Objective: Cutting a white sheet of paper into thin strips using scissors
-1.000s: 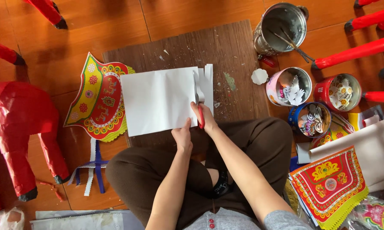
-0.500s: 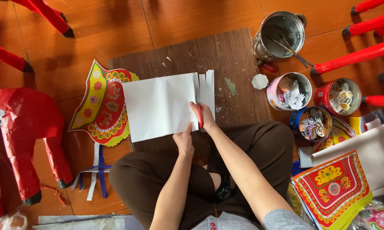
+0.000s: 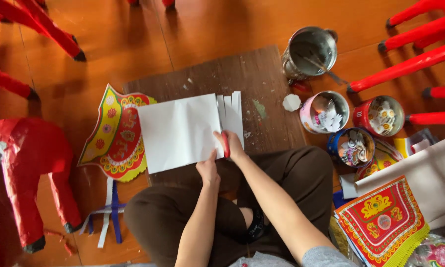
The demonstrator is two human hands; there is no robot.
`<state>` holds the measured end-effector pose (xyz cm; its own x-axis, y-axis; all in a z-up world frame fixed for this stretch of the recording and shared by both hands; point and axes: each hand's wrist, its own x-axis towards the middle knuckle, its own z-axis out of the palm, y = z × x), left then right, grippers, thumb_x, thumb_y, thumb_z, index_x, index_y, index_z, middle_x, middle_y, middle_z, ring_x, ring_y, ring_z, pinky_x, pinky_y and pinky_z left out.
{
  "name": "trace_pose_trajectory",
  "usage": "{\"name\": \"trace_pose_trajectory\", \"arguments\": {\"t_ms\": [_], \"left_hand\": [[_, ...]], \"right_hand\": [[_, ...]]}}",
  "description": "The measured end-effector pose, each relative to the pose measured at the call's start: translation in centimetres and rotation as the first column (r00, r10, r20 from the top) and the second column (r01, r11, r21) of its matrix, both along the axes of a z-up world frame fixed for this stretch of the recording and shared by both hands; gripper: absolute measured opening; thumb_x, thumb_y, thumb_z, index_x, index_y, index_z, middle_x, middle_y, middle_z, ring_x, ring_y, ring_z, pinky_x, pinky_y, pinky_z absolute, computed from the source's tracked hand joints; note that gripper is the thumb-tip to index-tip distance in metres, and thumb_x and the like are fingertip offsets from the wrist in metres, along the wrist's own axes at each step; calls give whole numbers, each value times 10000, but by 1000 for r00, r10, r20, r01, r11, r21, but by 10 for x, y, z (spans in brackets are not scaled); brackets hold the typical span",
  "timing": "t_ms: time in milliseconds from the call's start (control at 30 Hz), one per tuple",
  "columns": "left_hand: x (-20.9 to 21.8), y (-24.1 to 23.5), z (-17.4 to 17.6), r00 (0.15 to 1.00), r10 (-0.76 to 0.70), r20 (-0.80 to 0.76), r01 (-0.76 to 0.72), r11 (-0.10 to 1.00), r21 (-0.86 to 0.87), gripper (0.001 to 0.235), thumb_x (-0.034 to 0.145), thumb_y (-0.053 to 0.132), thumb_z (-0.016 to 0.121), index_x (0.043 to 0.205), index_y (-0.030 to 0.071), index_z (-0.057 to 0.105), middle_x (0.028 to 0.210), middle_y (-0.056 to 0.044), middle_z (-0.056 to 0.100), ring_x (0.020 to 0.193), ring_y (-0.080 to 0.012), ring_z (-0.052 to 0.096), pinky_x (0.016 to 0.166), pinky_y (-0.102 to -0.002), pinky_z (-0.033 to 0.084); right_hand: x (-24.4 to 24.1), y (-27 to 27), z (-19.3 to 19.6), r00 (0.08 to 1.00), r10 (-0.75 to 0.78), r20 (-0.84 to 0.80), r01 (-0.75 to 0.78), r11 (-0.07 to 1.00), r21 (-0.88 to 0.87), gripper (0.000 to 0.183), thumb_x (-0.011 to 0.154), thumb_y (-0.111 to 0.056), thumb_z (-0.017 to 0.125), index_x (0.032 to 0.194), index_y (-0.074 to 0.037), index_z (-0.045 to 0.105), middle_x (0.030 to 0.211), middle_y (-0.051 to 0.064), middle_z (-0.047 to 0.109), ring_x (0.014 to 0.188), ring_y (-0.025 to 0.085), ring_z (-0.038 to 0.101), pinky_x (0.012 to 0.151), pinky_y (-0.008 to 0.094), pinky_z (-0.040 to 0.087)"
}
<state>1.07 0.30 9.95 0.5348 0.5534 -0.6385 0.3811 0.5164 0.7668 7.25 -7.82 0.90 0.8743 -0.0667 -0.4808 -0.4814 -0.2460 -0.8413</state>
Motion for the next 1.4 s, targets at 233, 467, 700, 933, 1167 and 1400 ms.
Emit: {"name": "trace_pose_trajectory", "arguments": {"t_ms": [233,467,700,933,1167,1400], "left_hand": [[7,11,-57,996,83,-13,-84,983,-165,374,697,88,878,693,-153,593,567,-218,572,465,-236,603,408,-407,473],[7,29,-81,936,352,-12,-313,816,-486,506,803,97,838,1155,-65,512,993,-215,654,889,-336,680,771,-526,594],[18,31,-72,949,315,11,-285,870,-402,483,808,78,823,1182,-56,548,980,-194,649,880,-354,669,789,-526,591],[11,28,-97,951,309,19,-279,884,-376,497,791,122,849,1172,-24,566,957,-153,657,853,-325,680,789,-533,583],[14,20,-86,961,278,4,-256,891,-375,469,800,149,839,1155,-1,572,942,-139,665,815,-315,697,737,-523,608],[9,17,-109,969,245,19,-222,906,-361,477,838,159,809,1212,10,553,993,-148,663,858,-319,699,722,-526,609]], "right_hand": [[-22,-13,7,998,-36,48,22,966,259,404,675,-134,838,1028,-51,661,795,53,662,675,136,607,611,257,517],[-16,-18,55,997,-69,-22,72,903,424,445,709,-106,817,1091,14,622,724,88,598,436,194,623,361,255,508],[-87,-28,119,975,-61,-213,156,874,461,313,958,-372,598,970,-62,557,533,184,550,381,236,576,328,288,463],[-130,-35,95,946,116,-302,26,902,430,616,958,-606,472,1211,-45,496,859,203,602,677,296,675,563,375,589],[-116,-20,63,932,250,-261,-161,934,319,577,974,-580,490,1239,-68,489,932,214,640,639,289,683,547,338,571],[-111,-19,56,948,231,-221,-155,937,313,526,980,-533,510,1194,-53,500,872,203,637,608,288,675,534,336,569]]}}
